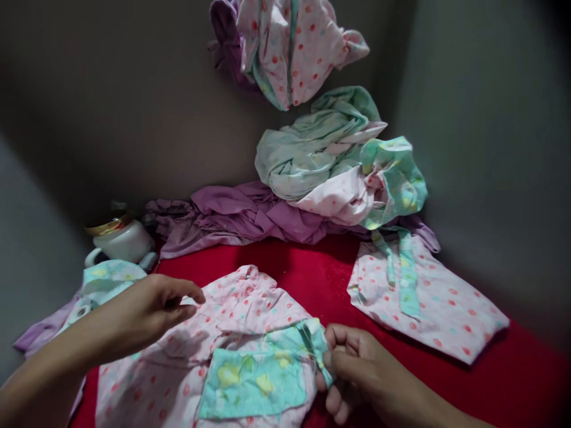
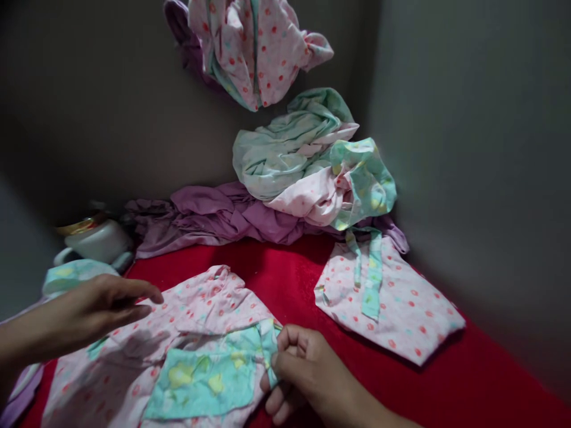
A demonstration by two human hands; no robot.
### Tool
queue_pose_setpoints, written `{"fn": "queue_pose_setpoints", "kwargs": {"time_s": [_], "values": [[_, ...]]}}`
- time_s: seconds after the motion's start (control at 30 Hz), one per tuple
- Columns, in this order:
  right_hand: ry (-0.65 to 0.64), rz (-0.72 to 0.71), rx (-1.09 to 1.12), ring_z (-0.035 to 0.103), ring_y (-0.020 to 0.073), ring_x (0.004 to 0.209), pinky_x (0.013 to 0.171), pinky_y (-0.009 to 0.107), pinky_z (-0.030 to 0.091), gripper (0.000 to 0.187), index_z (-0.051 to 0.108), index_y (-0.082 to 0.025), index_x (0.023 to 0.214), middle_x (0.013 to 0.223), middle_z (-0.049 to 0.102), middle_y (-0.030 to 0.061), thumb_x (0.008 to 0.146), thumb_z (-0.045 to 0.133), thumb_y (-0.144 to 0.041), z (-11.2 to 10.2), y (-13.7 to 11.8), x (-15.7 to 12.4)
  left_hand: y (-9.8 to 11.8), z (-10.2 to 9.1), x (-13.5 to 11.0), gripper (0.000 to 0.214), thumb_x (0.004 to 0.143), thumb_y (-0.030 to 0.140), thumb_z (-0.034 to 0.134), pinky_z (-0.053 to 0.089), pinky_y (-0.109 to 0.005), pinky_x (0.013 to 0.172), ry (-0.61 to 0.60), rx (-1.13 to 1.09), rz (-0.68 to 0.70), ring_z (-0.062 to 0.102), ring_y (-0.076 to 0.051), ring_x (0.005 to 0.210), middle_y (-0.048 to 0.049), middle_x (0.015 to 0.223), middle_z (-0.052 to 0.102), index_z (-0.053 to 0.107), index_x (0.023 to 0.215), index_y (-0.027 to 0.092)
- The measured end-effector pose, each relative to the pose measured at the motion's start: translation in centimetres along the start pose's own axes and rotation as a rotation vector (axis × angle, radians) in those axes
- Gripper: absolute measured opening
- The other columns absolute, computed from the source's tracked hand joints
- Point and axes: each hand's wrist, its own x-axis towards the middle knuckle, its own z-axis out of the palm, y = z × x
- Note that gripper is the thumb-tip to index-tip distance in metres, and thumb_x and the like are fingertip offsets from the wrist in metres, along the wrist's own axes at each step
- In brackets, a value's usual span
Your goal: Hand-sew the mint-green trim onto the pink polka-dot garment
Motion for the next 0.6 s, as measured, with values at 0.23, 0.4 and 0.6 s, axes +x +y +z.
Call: {"fn": "queue_pose_setpoints", "kwargs": {"time_s": [0.23, 0.4, 0.6], "values": [[0.001, 0.018, -0.053, 0.059, 0.0096, 0.045, 0.043, 0.018, 0.045, 0.022, 0.042, -0.017, 0.072, 0.059, 0.064, 0.0007, 0.071, 0.058, -0.033, -0.1, 0.3, 0.1, 1.9, 2.6, 0.8, 0.027, 0.077, 0.035, 0.049, 0.029, -0.02, 0.051, -0.12, -0.106, 0.073, 0.04, -0.011, 0.053, 0.0015, 0.059, 0.051, 0.067, 0.085, 0.016], [0.005, 0.027, -0.024, 0.059, 0.0086, 0.045, 0.043, 0.018, 0.045, 0.025, 0.041, -0.017, 0.072, 0.063, 0.064, 0.0009, 0.069, 0.061, -0.032, -0.1, 0.1, -0.1, 3.8, 5.7, 1.6, 0.02, 0.075, 0.019, 0.047, 0.025, -0.02, 0.052, -0.196, 0.138, 0.256, 0.042, -0.01, 0.055, 0.0042, 0.06, 0.054, 0.065, 0.081, 0.024], [0.003, 0.019, -0.008, 0.059, 0.0077, 0.044, 0.042, 0.017, 0.045, 0.024, 0.042, -0.017, 0.072, 0.065, 0.065, 0.0008, 0.07, 0.061, -0.032, 0.1, -0.1, -0.1, 2.0, 4.5, 1.9, 0.025, 0.076, 0.027, 0.046, 0.023, -0.02, 0.049, -0.215, 0.006, 0.214, 0.033, -0.009, 0.052, 0.0043, 0.053, 0.038, 0.042, 0.054, 0.016]]}}
